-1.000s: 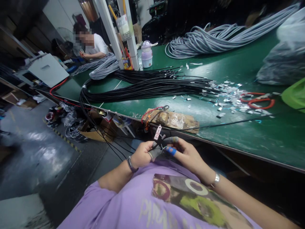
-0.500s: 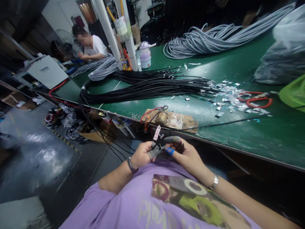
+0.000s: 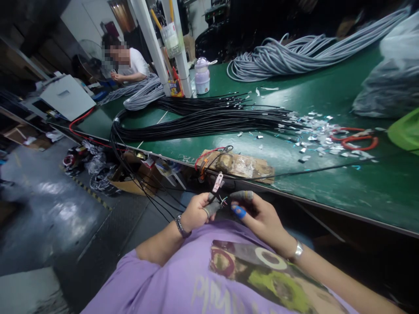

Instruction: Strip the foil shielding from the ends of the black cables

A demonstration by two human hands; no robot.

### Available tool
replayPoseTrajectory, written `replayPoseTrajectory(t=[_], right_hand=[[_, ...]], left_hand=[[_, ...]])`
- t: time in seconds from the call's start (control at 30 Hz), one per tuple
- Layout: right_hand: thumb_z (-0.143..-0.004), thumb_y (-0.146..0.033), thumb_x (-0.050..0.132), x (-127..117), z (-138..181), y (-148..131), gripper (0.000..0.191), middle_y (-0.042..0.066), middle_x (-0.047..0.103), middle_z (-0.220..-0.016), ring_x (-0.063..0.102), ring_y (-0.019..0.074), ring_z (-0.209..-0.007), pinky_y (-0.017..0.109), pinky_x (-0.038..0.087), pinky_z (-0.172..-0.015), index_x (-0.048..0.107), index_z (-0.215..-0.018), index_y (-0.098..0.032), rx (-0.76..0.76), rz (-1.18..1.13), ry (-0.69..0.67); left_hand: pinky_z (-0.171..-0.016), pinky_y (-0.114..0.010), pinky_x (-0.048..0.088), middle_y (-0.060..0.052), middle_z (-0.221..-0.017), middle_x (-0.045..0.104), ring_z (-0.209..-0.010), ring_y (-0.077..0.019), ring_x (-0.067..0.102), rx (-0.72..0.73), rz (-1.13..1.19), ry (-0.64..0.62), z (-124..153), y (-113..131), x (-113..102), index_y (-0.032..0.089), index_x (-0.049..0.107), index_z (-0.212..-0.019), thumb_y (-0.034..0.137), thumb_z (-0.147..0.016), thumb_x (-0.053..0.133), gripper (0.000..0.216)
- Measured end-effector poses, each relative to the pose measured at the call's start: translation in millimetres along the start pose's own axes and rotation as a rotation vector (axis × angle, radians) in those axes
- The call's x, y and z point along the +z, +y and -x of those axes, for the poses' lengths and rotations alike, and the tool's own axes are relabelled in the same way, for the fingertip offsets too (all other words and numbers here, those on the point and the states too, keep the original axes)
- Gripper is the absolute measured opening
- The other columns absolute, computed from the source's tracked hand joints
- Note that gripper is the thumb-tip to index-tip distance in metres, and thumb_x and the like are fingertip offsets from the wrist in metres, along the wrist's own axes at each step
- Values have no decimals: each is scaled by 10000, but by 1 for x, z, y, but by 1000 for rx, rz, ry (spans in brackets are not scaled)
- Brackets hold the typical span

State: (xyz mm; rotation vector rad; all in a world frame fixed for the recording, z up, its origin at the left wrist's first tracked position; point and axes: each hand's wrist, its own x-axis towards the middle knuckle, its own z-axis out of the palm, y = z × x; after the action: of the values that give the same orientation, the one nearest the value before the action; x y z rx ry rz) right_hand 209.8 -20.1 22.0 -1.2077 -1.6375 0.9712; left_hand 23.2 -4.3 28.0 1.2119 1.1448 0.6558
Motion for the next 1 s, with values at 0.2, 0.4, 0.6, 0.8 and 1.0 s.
replayPoseTrajectory(t=[0.2, 0.4, 0.6, 0.8, 1.0], right_hand=[[-783, -419, 613, 7, -6, 2, 261, 44, 682, -798, 590, 178, -642, 304, 508, -591, 619, -953, -222, 80, -102, -59], [-784, -426, 592, 12, -18, 8, 228, 50, 689, -829, 618, 201, -728, 321, 516, -665, 627, -865, -215, 157, -183, -7], [-842, -363, 503, 9, -13, 20, 198, 49, 660, -764, 609, 197, -688, 324, 515, -634, 625, -884, -212, 137, -105, 80], [-711, -44, 484, -1, -1, 17, 443, 103, 612, -1107, 618, 202, -885, 297, 525, -698, 620, -1088, -232, -454, 304, 34], [-737, -28, 477, -4, -7, 14, 344, 92, 639, -996, 603, 187, -817, 292, 516, -672, 633, -975, -221, -668, 492, 3]], left_hand=[[-367, -171, 250, 69, -445, 471, -344, -29, 347, 8, 6, -33, 0, 2, 1, 162, 479, -668, 633, -629, 668, 509], [-396, -169, 307, 41, -494, 521, -382, -35, 397, 65, -48, -137, -1, -5, 0, 150, 507, -676, 536, -701, 662, 417], [-392, -158, 339, 29, -538, 561, -385, -44, 445, 151, -103, 39, -2, -9, -1, 151, 519, -738, 434, -770, 600, 296], [-377, -165, 343, 38, -496, 535, -367, -50, 439, 46, -64, -40, -3, -3, 0, 149, 524, -729, 499, -705, 647, 372], [-387, -172, 354, 49, -486, 516, -375, -55, 434, -7, -101, -107, -5, -8, -2, 152, 510, -737, 495, -720, 637, 366]])
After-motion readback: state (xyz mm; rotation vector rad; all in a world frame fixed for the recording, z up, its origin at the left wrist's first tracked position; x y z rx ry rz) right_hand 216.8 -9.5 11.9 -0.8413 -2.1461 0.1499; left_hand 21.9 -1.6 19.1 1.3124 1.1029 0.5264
